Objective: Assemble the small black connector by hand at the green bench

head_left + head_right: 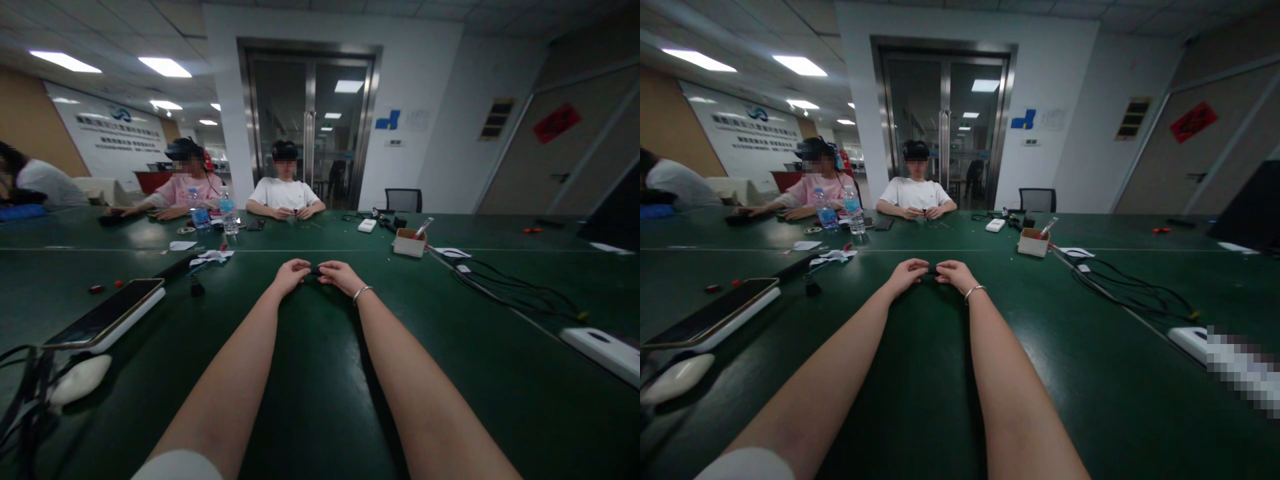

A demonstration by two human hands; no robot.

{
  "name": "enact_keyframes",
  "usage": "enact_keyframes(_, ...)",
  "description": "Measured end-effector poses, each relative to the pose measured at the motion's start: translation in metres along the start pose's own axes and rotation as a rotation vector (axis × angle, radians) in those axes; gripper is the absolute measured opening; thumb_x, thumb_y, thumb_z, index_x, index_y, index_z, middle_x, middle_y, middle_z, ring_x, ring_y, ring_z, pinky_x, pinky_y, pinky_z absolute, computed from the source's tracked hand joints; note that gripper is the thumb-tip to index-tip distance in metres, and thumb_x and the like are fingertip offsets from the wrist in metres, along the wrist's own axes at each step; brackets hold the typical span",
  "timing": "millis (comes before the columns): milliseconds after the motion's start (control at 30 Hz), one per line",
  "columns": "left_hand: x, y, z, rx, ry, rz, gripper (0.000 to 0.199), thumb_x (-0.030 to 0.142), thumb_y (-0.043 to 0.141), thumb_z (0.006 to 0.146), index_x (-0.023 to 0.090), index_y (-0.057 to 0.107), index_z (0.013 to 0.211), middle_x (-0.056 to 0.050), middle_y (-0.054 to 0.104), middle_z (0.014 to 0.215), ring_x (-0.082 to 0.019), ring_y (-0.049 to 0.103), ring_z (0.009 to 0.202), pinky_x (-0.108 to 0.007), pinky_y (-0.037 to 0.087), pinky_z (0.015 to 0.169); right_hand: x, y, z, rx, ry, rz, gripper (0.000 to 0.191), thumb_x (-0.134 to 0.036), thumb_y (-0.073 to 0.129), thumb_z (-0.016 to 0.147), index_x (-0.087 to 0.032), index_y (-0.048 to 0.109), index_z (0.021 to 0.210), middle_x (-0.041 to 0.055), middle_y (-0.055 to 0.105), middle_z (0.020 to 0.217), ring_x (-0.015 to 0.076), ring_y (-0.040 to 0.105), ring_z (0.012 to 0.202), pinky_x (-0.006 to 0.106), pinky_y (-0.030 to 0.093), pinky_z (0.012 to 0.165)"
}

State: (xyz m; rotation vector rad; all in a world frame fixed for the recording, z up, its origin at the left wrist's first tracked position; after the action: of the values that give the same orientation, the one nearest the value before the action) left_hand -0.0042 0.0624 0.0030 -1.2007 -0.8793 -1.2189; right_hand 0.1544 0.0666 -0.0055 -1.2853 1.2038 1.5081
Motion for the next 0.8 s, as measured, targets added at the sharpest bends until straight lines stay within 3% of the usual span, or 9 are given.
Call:
enact_keyframes(133,-0.003,0.001,0.002,0.004,-0.050,-0.119,0.035,0.023,0.068,0.074,0.014,0.060,0.107,-0.014,0.063,0.113,-0.016,0.064,0.089,-0.023,0.053,0.068,0.000,-0.001,0.000,-0.001,-0.005,-0.003,0.011,-0.007,0.067,0.077,-0.009,0.065,0.088,0.0054,0.068,0.073,0.0098,0.066,0.057,0.019,0.058,0.060)
enact_keyframes(233,-0.010,0.003,0.005,0.018,-0.149,-0.172,0.033,0.031,0.062,0.081,0.011,0.059,0.106,-0.015,0.066,0.104,-0.015,0.067,0.075,-0.024,0.053,0.064,0.000,-0.001,0.000,0.002,-0.002,0.003,0.011,-0.006,0.067,0.077,-0.010,0.065,0.087,0.0050,0.068,0.073,0.0100,0.066,0.057,0.019,0.059,0.060)
enact_keyframes(333,-0.012,0.003,0.005,0.026,-0.171,-0.154,0.027,0.026,0.061,0.082,0.010,0.059,0.103,-0.013,0.068,0.095,-0.013,0.067,0.066,-0.022,0.052,0.059,-0.001,-0.001,-0.001,0.005,-0.001,-0.004,0.011,-0.005,0.066,0.077,-0.010,0.065,0.087,0.0052,0.068,0.074,0.0103,0.067,0.058,0.019,0.058,0.060)
enact_keyframes(500,-0.007,0.001,0.001,0.012,-0.110,-0.165,0.026,0.015,0.065,0.077,0.009,0.061,0.102,-0.010,0.069,0.086,-0.012,0.066,0.070,-0.024,0.054,0.068,0.000,0.001,-0.001,0.001,-0.001,-0.010,0.010,-0.004,0.065,0.077,-0.009,0.065,0.086,0.0053,0.068,0.072,0.0100,0.067,0.058,0.016,0.057,0.057)
enact_keyframes(800,-0.005,-0.002,0.004,-0.069,0.026,-0.192,0.038,0.015,0.077,0.061,0.012,0.065,0.096,-0.011,0.070,0.098,-0.019,0.065,0.096,-0.038,0.049,0.092,0.002,0.000,0.002,-0.011,-0.005,-0.015,0.012,-0.005,0.067,0.076,-0.009,0.066,0.087,0.0052,0.069,0.073,0.0105,0.067,0.059,0.017,0.058,0.058)
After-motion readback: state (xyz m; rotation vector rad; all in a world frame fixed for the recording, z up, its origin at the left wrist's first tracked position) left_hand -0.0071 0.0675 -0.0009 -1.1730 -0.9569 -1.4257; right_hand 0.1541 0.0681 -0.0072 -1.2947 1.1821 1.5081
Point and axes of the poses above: each hand's wrist, its own z-axis towards the middle knuckle, its own y-axis out of the palm, x = y × z, the point moved 6 cm from there along z, towards the middle knuckle
